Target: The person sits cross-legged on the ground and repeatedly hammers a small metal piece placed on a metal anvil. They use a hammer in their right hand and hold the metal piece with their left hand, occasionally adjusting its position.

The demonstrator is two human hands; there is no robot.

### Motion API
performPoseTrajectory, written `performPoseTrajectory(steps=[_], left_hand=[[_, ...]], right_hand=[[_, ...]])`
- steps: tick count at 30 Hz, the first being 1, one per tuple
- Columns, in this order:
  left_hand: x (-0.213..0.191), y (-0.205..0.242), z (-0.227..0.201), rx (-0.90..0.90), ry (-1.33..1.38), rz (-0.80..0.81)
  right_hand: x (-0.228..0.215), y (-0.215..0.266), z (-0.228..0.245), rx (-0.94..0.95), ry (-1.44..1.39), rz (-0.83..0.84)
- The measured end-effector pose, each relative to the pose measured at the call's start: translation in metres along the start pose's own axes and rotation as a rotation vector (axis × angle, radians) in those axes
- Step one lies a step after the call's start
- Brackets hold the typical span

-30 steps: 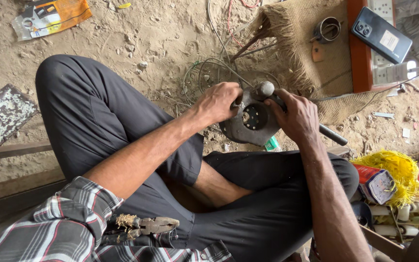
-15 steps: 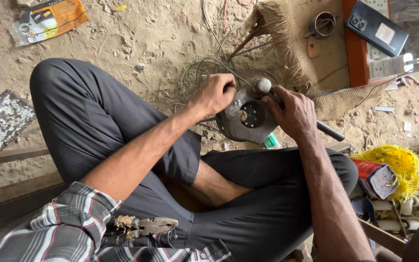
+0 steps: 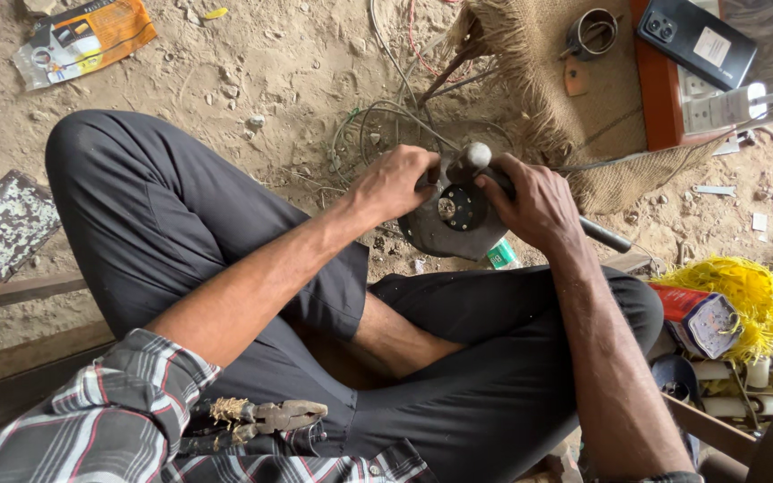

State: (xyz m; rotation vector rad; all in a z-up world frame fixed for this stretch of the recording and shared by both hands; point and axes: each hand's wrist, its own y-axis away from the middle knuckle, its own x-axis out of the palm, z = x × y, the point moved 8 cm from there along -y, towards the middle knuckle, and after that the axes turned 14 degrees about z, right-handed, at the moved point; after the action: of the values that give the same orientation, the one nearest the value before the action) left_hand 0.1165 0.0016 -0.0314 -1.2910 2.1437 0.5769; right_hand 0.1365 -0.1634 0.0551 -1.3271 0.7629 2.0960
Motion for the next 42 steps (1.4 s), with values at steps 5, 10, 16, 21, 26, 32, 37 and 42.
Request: performPoseTrajectory(steps=[5, 10, 16, 21, 26, 32, 37, 42], left_hand=[[-0.013, -0.005, 0.008, 0.053, 0.228, -0.086], [-0.029, -0.001, 0.049, -0.233, 0.852, -0.182], [-0.037, 0.000, 0.053, -0.184, 1.486, -0.294], [-0.040, 0.005, 0.058, -0.181, 1.454, -0.350], [-0.034, 0.010, 0.066, -0.314, 1.281, -0.369], [-0.031, 0.011, 0.067, -0.348, 1.248, -0.376], [-0.029, 0.013, 0.070, -0.378, 1.240, -0.370], [-0.028, 0.009, 0.071, -0.382, 1.234, -0.366]], right_hand=[[0.012, -0.005, -0.002, 0.043, 0.007, 0.117], [0.000, -0.003, 0.013, -0.014, 0.011, 0.023], [0.011, -0.011, 0.030, -0.019, 0.049, 0.131], [0.023, -0.014, 0.017, 0.115, 0.051, 0.233], [0.001, -0.004, 0.024, -0.069, -0.050, -0.044], [0.015, -0.007, 0.028, -0.034, 0.097, 0.106], [0.022, -0.013, 0.018, 0.037, 0.038, 0.123], [0.003, 0.000, 0.016, -0.095, -0.077, -0.071]])
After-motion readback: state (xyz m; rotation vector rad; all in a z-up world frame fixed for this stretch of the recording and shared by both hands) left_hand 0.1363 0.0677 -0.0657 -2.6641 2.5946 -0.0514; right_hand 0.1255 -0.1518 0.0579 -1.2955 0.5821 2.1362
